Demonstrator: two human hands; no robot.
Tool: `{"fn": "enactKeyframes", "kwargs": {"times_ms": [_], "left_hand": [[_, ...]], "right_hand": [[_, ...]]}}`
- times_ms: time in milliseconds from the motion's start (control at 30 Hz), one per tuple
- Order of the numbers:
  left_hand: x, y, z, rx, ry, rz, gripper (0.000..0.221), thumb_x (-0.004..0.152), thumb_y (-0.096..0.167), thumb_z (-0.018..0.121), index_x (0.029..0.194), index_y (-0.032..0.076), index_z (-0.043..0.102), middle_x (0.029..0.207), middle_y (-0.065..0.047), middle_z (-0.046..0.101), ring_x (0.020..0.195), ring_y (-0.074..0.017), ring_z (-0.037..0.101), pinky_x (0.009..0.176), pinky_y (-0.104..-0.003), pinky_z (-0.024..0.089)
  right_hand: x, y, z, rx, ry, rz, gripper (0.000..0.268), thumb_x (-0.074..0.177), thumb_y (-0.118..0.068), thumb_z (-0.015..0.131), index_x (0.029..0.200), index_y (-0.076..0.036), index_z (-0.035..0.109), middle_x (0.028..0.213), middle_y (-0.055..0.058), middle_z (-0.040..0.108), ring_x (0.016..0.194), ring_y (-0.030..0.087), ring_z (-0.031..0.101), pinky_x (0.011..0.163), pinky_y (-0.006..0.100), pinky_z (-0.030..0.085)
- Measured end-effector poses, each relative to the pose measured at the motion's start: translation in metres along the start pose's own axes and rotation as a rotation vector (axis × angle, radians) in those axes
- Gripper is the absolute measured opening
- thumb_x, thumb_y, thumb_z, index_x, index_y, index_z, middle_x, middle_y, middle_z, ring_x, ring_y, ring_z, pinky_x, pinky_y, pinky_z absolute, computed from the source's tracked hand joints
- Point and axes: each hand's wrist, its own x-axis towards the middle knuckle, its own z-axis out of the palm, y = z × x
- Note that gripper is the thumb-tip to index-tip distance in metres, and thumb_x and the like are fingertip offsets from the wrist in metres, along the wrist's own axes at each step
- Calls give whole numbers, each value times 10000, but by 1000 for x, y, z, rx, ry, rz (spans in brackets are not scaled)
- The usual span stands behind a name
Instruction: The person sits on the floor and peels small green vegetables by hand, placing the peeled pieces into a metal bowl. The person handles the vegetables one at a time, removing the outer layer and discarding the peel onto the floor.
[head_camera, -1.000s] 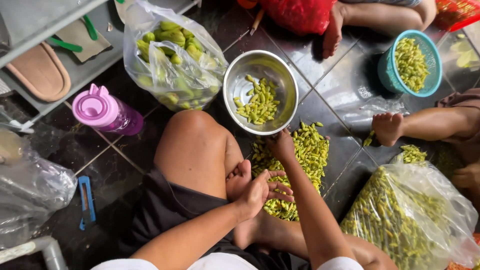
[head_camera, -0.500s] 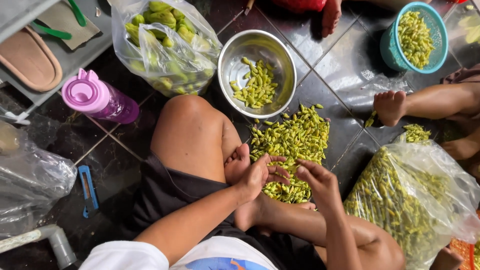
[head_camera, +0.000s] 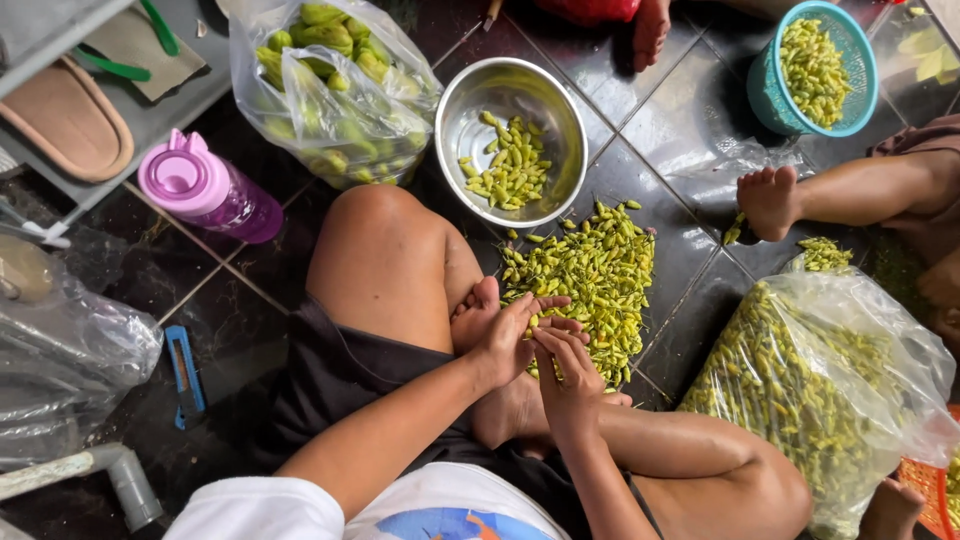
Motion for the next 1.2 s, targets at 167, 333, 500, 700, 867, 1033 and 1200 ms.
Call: {"fn": "enactKeyframes", "kwargs": {"times_ms": [167, 333, 500, 700, 867, 1033, 1200], "left_hand": [[1, 3, 4, -86, -29, -10, 455, 1110, 390, 275, 1352, 59, 472, 1129, -304, 666, 1100, -414, 654, 988, -479, 513], [-6, 8, 9, -76, -23, -32, 520, 1108, 439, 289, 1359, 56, 536, 1146, -258, 682, 1069, -374, 673, 964, -458, 543], [-5, 5, 2, -105, -100, -40, 552, 1116, 445, 290, 1426, 53, 523, 1190, -273, 669, 1137, -380, 657, 948, -461, 558], [-9, 5, 5, -94, -95, -40, 581, 1111, 456, 260, 1479, 60, 473, 1214, -283, 656, 1186, -389, 634, 988, -433, 539], [-12, 4, 4, -74, -129, -12, 585, 1114, 453, 250, 1547, 84, 388, 1335, -309, 577, 1284, -405, 549, 869, -280, 569], [-3, 0, -4, -112, -168, -14, 581, 1126, 472, 224, 1585, 128, 319, 1410, -310, 531, 1353, -411, 485, 806, -239, 624], [-12, 6, 7, -117, -219, -27, 572, 1129, 490, 258, 1603, 176, 312, 1460, -250, 516, 1379, -355, 479, 873, -336, 610]], "right_hand": [[7, -15, -8, 21, -53, -32, 188, 980, 27, 645, 1135, -32, 732, 1123, 134, 688, 1068, 246, 676, 921, 346, 551], [3, -18, -4, -110, -26, -83, 165, 974, -23, 694, 1106, -96, 762, 1045, 87, 633, 966, 251, 606, 848, 367, 470], [-5, -24, 5, -141, 24, -60, 142, 962, -15, 707, 1046, -114, 764, 1022, 88, 661, 940, 252, 606, 849, 364, 440], [-6, -32, 2, 19, -7, 92, 175, 925, -15, 742, 1069, -111, 768, 1027, 69, 652, 1002, 221, 611, 941, 359, 433], [1, -42, 0, 88, -39, 192, 131, 927, -31, 736, 1033, -91, 784, 977, 90, 669, 965, 261, 630, 913, 387, 468], [9, -48, -6, 190, -83, 263, 82, 942, -50, 728, 992, -71, 789, 907, 119, 699, 907, 312, 672, 850, 429, 493], [11, -59, -17, 167, -104, 363, 103, 937, -51, 733, 1017, -71, 795, 918, 111, 784, 851, 230, 740, 830, 386, 543]]}}
